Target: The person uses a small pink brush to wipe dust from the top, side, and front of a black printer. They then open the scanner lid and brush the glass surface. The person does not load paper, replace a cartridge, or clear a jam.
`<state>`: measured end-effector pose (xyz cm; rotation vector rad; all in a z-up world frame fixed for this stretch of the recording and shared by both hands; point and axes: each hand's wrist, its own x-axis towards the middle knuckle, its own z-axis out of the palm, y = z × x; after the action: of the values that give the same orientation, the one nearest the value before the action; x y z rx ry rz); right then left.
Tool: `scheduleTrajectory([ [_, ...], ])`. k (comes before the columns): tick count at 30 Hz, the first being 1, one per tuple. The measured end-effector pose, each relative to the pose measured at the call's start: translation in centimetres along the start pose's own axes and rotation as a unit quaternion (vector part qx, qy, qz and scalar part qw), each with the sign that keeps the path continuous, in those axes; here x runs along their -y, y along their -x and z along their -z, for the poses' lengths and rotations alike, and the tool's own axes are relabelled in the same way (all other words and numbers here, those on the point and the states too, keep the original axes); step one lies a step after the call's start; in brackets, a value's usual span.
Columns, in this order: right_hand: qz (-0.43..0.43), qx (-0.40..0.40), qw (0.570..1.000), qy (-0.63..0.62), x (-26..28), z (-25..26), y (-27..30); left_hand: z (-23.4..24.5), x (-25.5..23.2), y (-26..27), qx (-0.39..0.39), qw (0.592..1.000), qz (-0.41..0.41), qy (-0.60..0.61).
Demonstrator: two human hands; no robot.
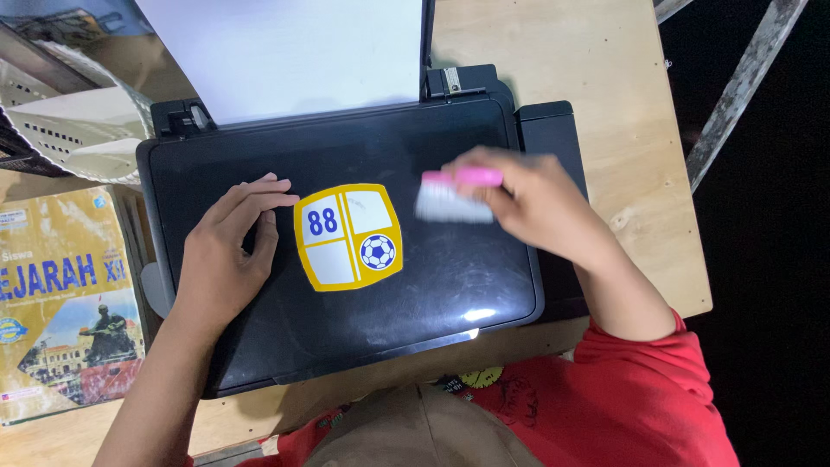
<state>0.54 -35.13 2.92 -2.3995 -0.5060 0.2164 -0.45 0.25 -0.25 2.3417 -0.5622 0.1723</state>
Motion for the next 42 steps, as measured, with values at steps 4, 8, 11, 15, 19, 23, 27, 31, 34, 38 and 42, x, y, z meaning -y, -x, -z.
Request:
scheduleTrajectory([
  [4, 0.117, -0.001, 0.991, -0.064, -0.3, 0.5, 0.0, 0.0, -0.1, 0.0, -0.002, 1.000, 0.006, 0.012],
  [8, 0.094, 0.101, 0.989, -0.052, -0.1, 0.8, 1.3, 0.0, -0.1, -0.1, -0.003, 1.000, 0.003, 0.013],
  [11, 0.071, 0.062, 0.995, -0.035, -0.1, 0.6, 1.2, 0.0, -0.1, -0.1, -0.002, 1.000, -0.004, 0.005],
  [15, 0.092, -0.027, 0.995, -0.038, -0.9, 0.7, -0.1, 0.0, -0.2, 0.0, -0.004, 1.000, 0.004, 0.019],
  [19, 0.121, 0.094, 0.979, -0.133, -1.3, 1.5, 0.3, 0.0, -0.2, -0.1, -0.003, 1.000, 0.003, 0.015],
  [23, 0.123, 0.159, 0.971, -0.129, -1.4, 1.3, 1.0, 0.0, -0.2, -0.2, -0.003, 1.000, -0.001, 0.011],
  [27, 0.110, 0.030, 0.989, -0.091, -1.8, 1.2, -0.5, 0.0, -0.1, -0.2, -0.002, 1.000, -0.005, 0.007],
  [31, 0.088, 0.018, 0.993, -0.078, -1.7, 1.6, -1.2, 0.0, -0.2, 0.0, -0.001, 1.000, 0.000, 0.004],
  [34, 0.104, 0.110, 0.982, -0.110, -1.1, 1.8, -0.3, 0.0, -0.2, -0.2, -0.004, 1.000, -0.001, 0.012],
  [38, 0.113, 0.159, 0.973, -0.123, -1.0, 1.4, 0.3, 0.1, -0.1, -0.1, -0.003, 1.000, 0.001, 0.013],
  [42, 0.117, 0.033, 0.986, -0.114, -2.0, 1.3, -1.0, 0.0, -0.1, 0.0, -0.006, 1.000, 0.001, 0.013],
])
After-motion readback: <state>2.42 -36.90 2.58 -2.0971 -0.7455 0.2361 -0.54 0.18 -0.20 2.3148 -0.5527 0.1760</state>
